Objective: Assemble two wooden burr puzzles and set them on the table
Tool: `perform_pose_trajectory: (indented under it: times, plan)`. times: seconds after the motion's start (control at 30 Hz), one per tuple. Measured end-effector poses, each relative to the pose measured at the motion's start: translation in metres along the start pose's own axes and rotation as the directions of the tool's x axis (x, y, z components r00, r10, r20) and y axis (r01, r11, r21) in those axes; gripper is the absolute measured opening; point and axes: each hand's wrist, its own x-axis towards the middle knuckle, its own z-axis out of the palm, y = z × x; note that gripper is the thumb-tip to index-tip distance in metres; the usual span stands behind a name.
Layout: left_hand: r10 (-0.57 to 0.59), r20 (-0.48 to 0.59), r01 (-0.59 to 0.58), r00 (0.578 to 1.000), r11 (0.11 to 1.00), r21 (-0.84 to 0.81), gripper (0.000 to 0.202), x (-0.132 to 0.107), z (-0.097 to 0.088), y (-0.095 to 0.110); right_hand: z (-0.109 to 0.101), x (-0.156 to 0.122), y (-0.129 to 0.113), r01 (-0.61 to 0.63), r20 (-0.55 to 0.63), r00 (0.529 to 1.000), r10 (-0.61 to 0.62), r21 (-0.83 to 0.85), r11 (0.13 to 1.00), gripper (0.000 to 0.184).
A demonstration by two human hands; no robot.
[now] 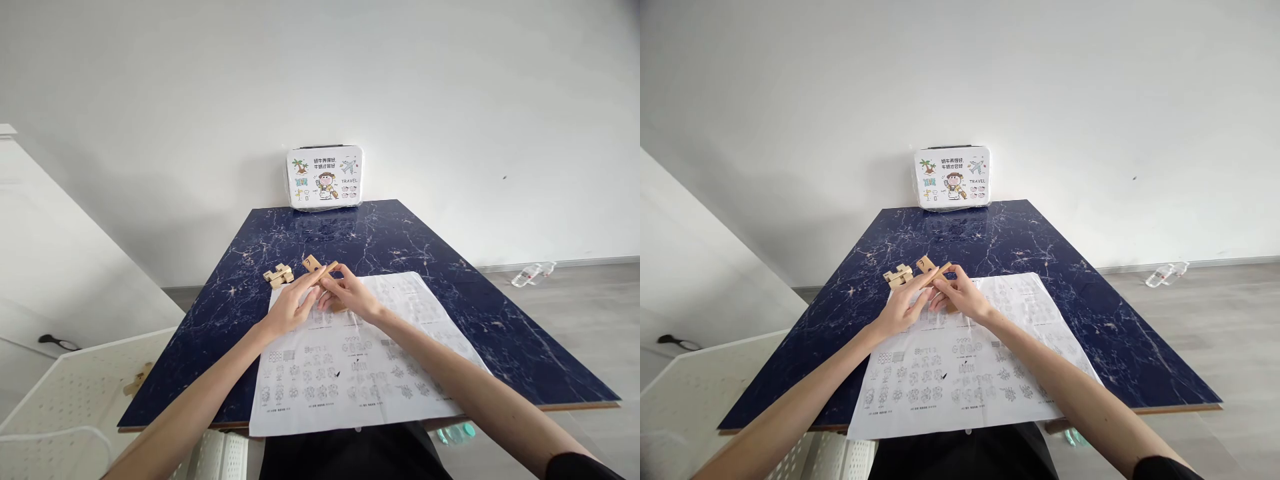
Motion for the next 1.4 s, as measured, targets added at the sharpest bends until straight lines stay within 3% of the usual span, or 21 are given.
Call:
perform_pose_trajectory:
  times: [0.1, 0.17, 0.23, 0.3, 0.4, 0.63, 0.83, 1.0, 1.4]
  plan:
    - [-0.144, -0.133, 0.128, 0.981, 0.985, -0.119, 0.057, 0.002, 0.004, 0.008, 0.0, 0.001, -0.001, 0.055, 0.0, 0.998, -0.055, -0.023, 0.998, 0.049]
    - [-0.271, -0.235, 0.209, 0.933, 0.943, -0.259, 0.057, 0.004, 0.005, 0.013, 0.001, 0.0, -0.002, 0.068, 0.015, 0.998, -0.068, -0.033, 0.997, 0.049]
    - [-0.356, -0.26, 0.248, 0.898, 0.895, -0.37, 0.054, 0.007, 0.005, 0.016, 0.004, -0.001, -0.004, 0.075, 0.038, 0.997, -0.073, -0.047, 0.996, 0.048]
    - [-0.392, -0.214, 0.279, 0.895, 0.865, -0.418, 0.045, 0.01, 0.003, 0.018, 0.007, -0.003, -0.007, 0.079, 0.066, 0.995, -0.075, -0.072, 0.994, 0.047]
    - [-0.414, -0.141, 0.325, 0.899, 0.848, -0.42, 0.041, 0.013, -0.002, 0.021, 0.01, -0.006, -0.011, 0.069, 0.069, 0.996, -0.062, -0.112, 0.991, 0.044]
    - [-0.404, -0.107, 0.326, 0.908, 0.845, -0.424, 0.04, 0.013, 0.002, 0.022, 0.012, -0.007, -0.011, -0.002, -0.088, 0.996, -0.016, -0.2, 0.98, 0.04]
    - [-0.397, -0.074, 0.329, 0.915, 0.84, -0.432, 0.038, 0.01, 0.007, 0.017, 0.012, -0.008, -0.009, 0.062, -0.051, 0.996, -0.079, -0.277, 0.959, 0.037]
    - [-0.4, -0.049, 0.343, 0.915, 0.837, -0.426, 0.039, 0.007, 0.008, 0.012, 0.011, -0.008, -0.006, 0.051, -0.033, 0.997, -0.063, -0.283, 0.958, 0.036]
    - [-0.405, -0.108, 0.345, 0.908, 0.867, -0.359, 0.039, 0.007, 0.008, 0.01, 0.011, -0.007, -0.007, 0.08, -0.031, 0.995, -0.092, -0.289, 0.954, 0.035]
